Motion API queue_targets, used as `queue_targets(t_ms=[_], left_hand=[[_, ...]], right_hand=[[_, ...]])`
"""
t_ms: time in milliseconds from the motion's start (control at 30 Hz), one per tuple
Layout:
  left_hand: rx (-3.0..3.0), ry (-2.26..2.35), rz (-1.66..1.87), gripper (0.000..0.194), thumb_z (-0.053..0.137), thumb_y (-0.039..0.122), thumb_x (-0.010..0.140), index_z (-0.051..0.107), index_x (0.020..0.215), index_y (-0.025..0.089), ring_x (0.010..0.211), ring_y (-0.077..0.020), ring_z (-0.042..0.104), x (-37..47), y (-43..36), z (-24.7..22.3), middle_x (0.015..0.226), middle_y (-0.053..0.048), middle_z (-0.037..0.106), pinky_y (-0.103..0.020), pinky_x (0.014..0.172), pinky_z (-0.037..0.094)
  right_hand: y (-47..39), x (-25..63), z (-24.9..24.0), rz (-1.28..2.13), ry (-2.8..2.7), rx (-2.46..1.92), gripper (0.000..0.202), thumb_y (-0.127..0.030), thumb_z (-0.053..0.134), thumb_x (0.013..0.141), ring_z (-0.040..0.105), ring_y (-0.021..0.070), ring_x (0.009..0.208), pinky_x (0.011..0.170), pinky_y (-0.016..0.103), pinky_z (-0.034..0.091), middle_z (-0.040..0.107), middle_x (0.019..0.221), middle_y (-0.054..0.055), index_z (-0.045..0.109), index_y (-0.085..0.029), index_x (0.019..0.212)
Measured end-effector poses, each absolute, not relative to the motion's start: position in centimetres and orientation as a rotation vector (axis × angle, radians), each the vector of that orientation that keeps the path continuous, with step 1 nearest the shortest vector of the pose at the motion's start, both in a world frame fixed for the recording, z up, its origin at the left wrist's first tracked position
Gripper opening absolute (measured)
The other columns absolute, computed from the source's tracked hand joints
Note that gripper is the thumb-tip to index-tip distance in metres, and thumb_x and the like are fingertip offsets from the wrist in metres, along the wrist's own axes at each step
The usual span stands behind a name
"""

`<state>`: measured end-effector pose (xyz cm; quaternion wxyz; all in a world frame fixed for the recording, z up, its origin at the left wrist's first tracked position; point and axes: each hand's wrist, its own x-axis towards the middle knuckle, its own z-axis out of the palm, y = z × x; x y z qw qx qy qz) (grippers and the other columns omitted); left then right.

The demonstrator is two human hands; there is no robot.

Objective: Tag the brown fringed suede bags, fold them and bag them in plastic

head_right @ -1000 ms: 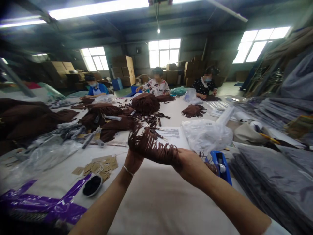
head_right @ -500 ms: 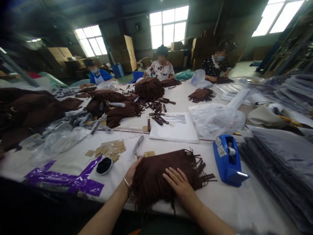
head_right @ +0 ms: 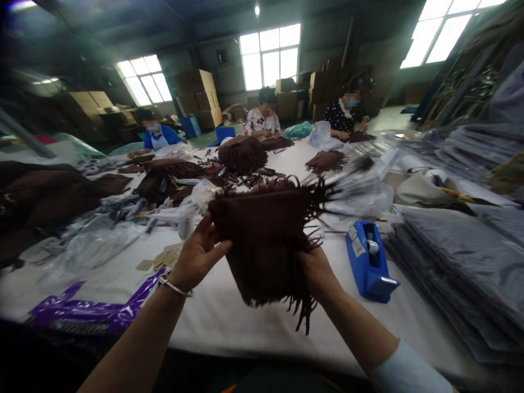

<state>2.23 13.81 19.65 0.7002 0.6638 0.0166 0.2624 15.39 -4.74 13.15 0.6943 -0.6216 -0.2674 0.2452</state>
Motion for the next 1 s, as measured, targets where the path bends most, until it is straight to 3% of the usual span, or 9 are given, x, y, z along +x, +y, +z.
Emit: queue_targets(t_ms=[100,167,367,467,533,633,767,900,1000], left_hand=[[1.606,0.106,0.692,0.063,0.068,0.026,0.077,0.040,0.133,0.021,0.108,-0.0226,0.058,4.6,13.1,22.8,0.113,-0.005,0.064,-0.036,0.098,0.045],[1.572,0.195,0.716,0.055,0.067,0.031,0.077,0.045,0.127,0.020,0.104,-0.0219,0.060,5.8,12.8,20.8,0.108,-0.005,0.066,-0.034,0.095,0.049],[1.039,0.859,0.473,0.050,0.069,0.020,0.074,0.049,0.119,0.019,0.068,-0.0168,0.067,3.9,10.9,3.5,0.092,-0.008,0.068,-0.031,0.062,0.058],[0.875,0.924,0.454,0.058,0.066,0.014,0.075,0.041,0.127,0.020,0.071,-0.0160,0.068,1.7,9.6,-1.0,0.092,-0.008,0.068,-0.030,0.069,0.057],[0.844,0.901,0.454,0.060,0.065,0.014,0.076,0.039,0.130,0.021,0.075,-0.0176,0.069,1.0,9.2,-1.4,0.095,-0.009,0.068,-0.030,0.072,0.057],[0.821,0.867,0.458,0.060,0.065,0.017,0.077,0.037,0.130,0.021,0.082,-0.0195,0.069,0.7,8.6,-0.5,0.099,-0.010,0.068,-0.031,0.075,0.056],[0.800,0.834,0.383,0.050,0.068,0.025,0.075,0.043,0.118,0.016,0.089,-0.0215,0.067,-0.6,6.8,-0.2,0.099,-0.013,0.067,-0.031,0.078,0.055],[1.153,0.810,0.129,0.036,0.060,0.038,0.080,0.054,0.103,0.011,0.066,-0.0180,0.066,-4.4,6.5,0.2,0.080,-0.011,0.068,-0.027,0.060,0.052],[1.750,0.735,0.303,0.031,0.053,0.040,0.085,0.060,0.104,0.016,0.077,-0.0196,0.063,-7.3,8.3,1.4,0.085,-0.009,0.066,-0.035,0.075,0.051]], right_hand=[[-4.0,17.3,15.2,0.706,-0.665,-1.304,0.050,-0.037,0.057,0.080,0.064,0.0239,0.095,0.084,0.041,0.054,0.067,0.109,0.005,0.047,-0.025,0.127],[-4.4,19.8,15.0,0.720,-0.789,-1.451,0.050,-0.036,0.057,0.079,0.062,0.0234,0.100,0.088,0.040,0.052,0.066,0.110,0.005,0.048,-0.024,0.127],[-8.0,22.4,8.7,0.269,-0.832,-2.371,0.052,-0.028,0.056,0.076,0.046,0.0360,0.121,0.104,0.057,0.032,0.055,0.124,0.023,0.050,-0.007,0.124],[-8.9,17.2,5.0,0.192,-1.127,-2.348,0.060,-0.038,0.052,0.081,0.027,0.0281,0.135,0.112,0.049,0.025,0.040,0.142,0.012,0.037,-0.017,0.136],[-9.0,13.3,2.9,0.160,-1.431,-2.335,0.068,-0.037,0.054,0.079,0.019,0.0273,0.138,0.111,0.050,0.027,0.031,0.147,0.007,0.027,-0.025,0.140],[-8.8,10.6,0.5,0.043,-1.606,-2.417,0.079,-0.015,0.053,0.073,0.016,0.0306,0.139,0.108,0.053,0.029,0.022,0.151,0.006,0.019,-0.028,0.142],[-9.9,13.7,-0.5,-0.044,-1.785,-2.390,0.084,0.005,0.035,0.068,0.026,0.0211,0.136,0.106,0.044,0.035,0.030,0.148,0.002,0.018,-0.031,0.142],[-12.8,16.6,0.0,0.033,-1.873,-2.341,0.082,0.004,0.032,0.071,0.027,0.0163,0.136,0.106,0.041,0.037,0.031,0.147,-0.003,0.017,-0.034,0.141],[-13.3,15.2,0.6,0.036,-1.761,-2.396,0.076,-0.003,0.037,0.075,0.020,0.0194,0.138,0.109,0.045,0.032,0.025,0.150,-0.001,0.017,-0.031,0.142]])
